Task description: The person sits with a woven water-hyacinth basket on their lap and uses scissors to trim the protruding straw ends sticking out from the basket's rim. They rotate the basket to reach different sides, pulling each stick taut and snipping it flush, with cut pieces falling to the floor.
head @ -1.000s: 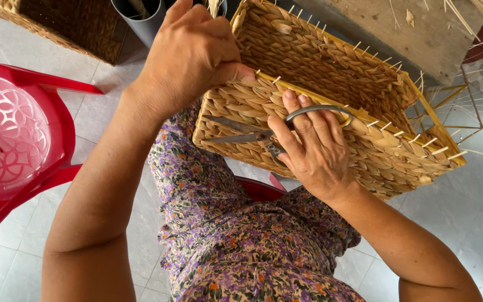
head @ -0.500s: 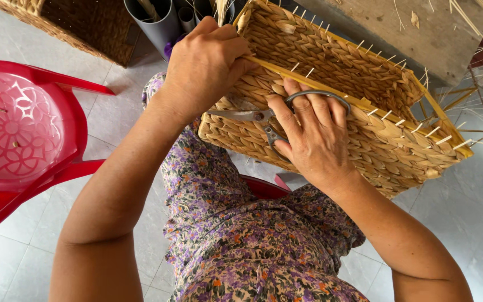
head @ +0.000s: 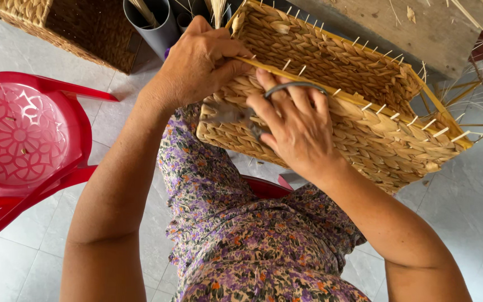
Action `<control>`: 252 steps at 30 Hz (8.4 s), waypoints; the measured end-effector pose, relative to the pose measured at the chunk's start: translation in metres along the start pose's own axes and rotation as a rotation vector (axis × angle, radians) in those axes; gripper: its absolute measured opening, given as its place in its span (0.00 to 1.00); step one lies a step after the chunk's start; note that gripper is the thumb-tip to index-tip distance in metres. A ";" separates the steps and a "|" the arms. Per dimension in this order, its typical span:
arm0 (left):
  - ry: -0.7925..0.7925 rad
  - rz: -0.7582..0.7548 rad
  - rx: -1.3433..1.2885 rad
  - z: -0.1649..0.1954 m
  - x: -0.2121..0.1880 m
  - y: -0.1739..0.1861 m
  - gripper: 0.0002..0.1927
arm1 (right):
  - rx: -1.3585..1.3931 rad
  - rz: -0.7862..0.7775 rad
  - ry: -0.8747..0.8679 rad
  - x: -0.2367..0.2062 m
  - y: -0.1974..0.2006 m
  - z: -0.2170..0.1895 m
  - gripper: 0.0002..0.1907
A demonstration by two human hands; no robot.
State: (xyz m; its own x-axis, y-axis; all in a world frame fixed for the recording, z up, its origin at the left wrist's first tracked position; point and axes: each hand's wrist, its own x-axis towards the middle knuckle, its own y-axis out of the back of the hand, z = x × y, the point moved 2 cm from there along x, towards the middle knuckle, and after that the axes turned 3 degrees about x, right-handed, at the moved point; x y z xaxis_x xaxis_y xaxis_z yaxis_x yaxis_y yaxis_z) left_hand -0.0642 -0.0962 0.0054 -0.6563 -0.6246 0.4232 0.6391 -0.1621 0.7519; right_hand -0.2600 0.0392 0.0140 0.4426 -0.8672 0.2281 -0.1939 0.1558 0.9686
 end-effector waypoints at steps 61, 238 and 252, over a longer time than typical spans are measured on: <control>-0.087 -0.513 0.102 0.157 0.123 -0.111 0.21 | -0.066 0.158 -0.142 -0.201 0.050 0.110 0.42; -0.385 -0.247 -0.138 0.283 -0.043 -0.206 0.05 | 0.072 0.245 -0.552 -0.435 0.036 0.108 0.34; -0.314 -0.056 0.030 0.280 -0.005 -0.234 0.06 | -0.097 0.175 -0.464 -0.416 0.040 0.090 0.32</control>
State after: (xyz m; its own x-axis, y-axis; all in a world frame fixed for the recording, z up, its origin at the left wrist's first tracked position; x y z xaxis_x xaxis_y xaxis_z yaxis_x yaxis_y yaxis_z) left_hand -0.3231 0.1587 -0.0309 -0.7845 -0.3485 0.5130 0.5899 -0.1642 0.7906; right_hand -0.5308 0.3633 -0.0507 -0.0291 -0.9395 0.3413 -0.1383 0.3419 0.9295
